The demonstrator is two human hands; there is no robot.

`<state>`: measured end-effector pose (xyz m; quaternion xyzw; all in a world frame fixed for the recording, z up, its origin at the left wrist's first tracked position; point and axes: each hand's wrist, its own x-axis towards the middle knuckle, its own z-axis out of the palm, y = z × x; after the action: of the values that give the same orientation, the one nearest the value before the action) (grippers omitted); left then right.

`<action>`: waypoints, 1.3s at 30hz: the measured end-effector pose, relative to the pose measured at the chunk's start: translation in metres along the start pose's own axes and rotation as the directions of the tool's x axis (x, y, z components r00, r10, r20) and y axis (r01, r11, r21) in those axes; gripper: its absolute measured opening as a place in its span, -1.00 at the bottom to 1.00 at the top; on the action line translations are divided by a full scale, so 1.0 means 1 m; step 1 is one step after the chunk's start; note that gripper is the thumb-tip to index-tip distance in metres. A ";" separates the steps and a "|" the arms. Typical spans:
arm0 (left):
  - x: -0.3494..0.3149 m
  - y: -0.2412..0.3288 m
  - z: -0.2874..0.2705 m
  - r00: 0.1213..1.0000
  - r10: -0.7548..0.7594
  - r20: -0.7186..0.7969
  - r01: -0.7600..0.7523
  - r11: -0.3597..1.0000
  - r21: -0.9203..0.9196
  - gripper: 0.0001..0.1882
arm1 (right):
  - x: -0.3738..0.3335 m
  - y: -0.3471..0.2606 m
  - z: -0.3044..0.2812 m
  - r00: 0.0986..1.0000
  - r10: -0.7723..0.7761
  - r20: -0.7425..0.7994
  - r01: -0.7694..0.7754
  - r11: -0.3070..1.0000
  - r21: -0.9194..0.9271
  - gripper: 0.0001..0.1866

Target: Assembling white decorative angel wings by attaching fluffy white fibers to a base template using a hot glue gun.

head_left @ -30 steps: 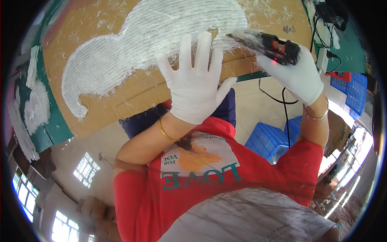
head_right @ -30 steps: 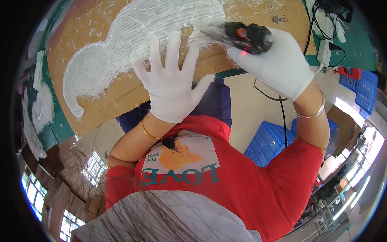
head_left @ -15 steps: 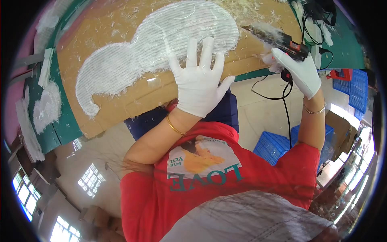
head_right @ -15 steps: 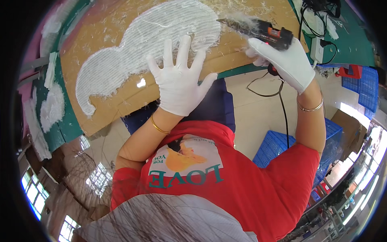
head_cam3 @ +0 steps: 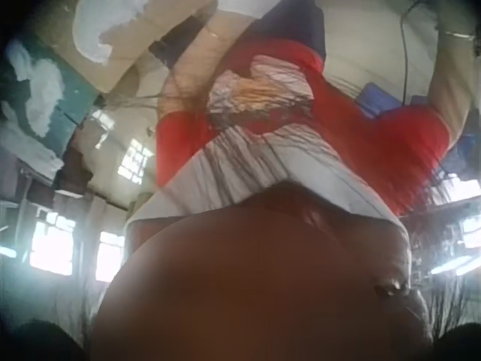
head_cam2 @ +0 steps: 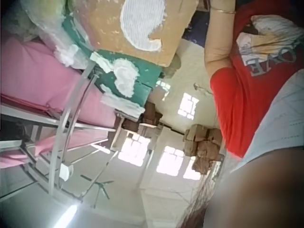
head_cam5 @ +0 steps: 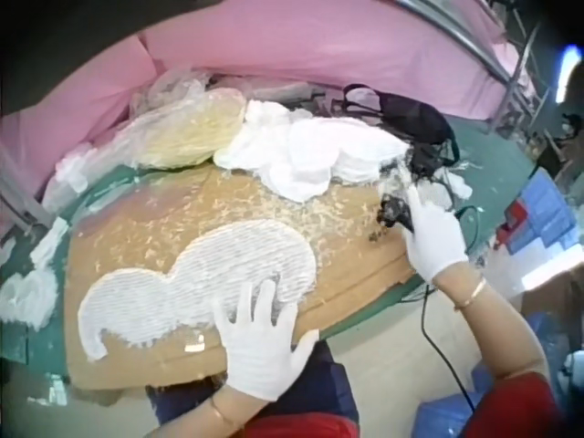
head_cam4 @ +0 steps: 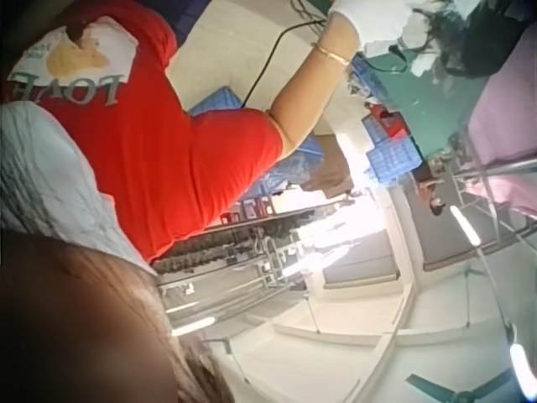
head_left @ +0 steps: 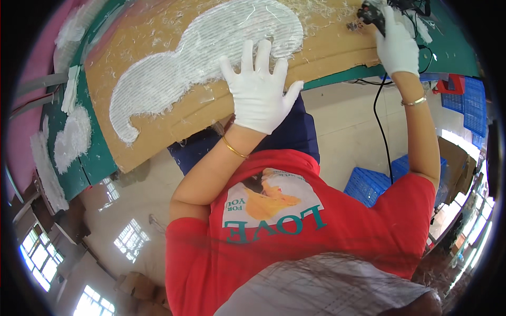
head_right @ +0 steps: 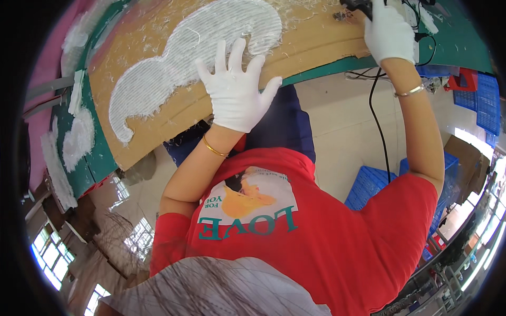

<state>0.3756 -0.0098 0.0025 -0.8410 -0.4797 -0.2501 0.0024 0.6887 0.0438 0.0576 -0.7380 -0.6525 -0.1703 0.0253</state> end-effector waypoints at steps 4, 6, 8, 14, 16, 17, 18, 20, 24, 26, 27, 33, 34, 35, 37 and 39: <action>-0.011 -0.004 -0.008 0.999 -0.018 -0.050 0.012 0.993 -0.115 -0.50 | 0.002 -0.002 -0.002 0.969 -0.034 0.244 0.043 0.999 -0.030 -0.19; -0.017 -0.014 -0.024 0.996 -0.021 -0.086 -0.002 0.966 -0.260 -0.43 | -0.001 -0.015 -0.023 0.962 -0.093 0.256 0.099 0.995 -0.010 -0.16; -0.005 -0.044 -0.062 0.996 -0.017 -0.090 0.003 0.989 -0.150 -0.37 | -0.004 -0.029 -0.052 0.975 -0.156 0.160 0.165 0.985 -0.044 -0.21; 0.002 -0.167 -0.081 0.974 -0.035 -0.224 0.037 0.999 0.005 -0.21 | 0.042 -0.137 -0.074 0.694 -0.637 -0.336 0.707 0.511 0.490 -0.40; 0.027 -0.150 -0.095 0.850 -0.401 0.340 0.343 0.913 0.221 0.16 | 0.057 -0.193 -0.078 0.664 -0.709 -0.237 0.640 0.375 0.671 -0.34; 0.020 -0.161 -0.086 0.848 -0.412 0.334 0.353 0.909 0.224 0.16 | 0.068 -0.214 -0.076 0.589 -0.782 -0.203 0.675 0.339 0.655 -0.25; 0.002 -0.181 -0.069 0.969 -0.194 0.152 0.190 0.981 0.043 0.16 | 0.081 -0.234 -0.069 0.498 -0.850 -0.169 0.708 0.287 0.645 -0.17; -0.002 -0.186 -0.059 0.999 0.005 -0.052 -0.011 0.993 -0.118 0.15 | 0.100 -0.252 -0.041 0.349 -0.881 -0.320 0.777 0.081 0.624 -0.16; 0.026 -0.174 -0.081 0.789 -0.342 0.510 0.268 0.939 0.215 0.10 | 0.116 -0.276 -0.035 0.185 -0.970 -0.158 0.757 0.039 0.652 -0.16; -0.003 -0.197 -0.067 0.985 -0.033 0.171 0.057 0.989 -0.139 0.03 | 0.116 -0.289 -0.050 0.176 -0.978 0.115 0.733 0.208 0.647 -0.16; -0.012 -0.207 -0.055 0.983 -0.052 0.177 0.077 0.987 -0.138 0.03 | 0.115 -0.293 -0.054 0.191 -0.971 0.145 0.740 0.239 0.629 -0.19; 0.039 -0.161 -0.099 0.761 -0.307 0.571 0.307 0.947 0.099 -0.22 | 0.110 -0.277 -0.036 0.269 -0.955 0.121 0.775 0.290 0.561 -0.37; 0.036 -0.160 -0.101 0.769 -0.294 0.567 0.278 0.954 0.117 -0.27 | 0.110 -0.276 -0.036 0.255 -0.962 0.093 0.795 0.264 0.547 -0.43; 0.035 -0.160 -0.103 0.778 -0.279 0.563 0.247 0.960 0.133 -0.33 | 0.108 -0.274 -0.036 0.259 -0.961 0.096 0.794 0.268 0.545 -0.43; 0.027 -0.161 -0.100 0.817 -0.243 0.524 0.215 0.970 0.115 -0.35 | 0.105 -0.270 -0.035 0.252 -0.966 0.057 0.795 0.240 0.557 -0.54; 0.004 -0.177 -0.078 0.849 -0.224 0.478 0.195 0.975 0.110 -0.37 | 0.105 -0.272 -0.038 0.250 -0.967 0.051 0.809 0.238 0.537 -0.59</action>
<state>0.2016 0.0694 0.0307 -0.8191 -0.5604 -0.0148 -0.1215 0.4258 0.1738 0.0728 -0.2110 -0.9673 0.1309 -0.0521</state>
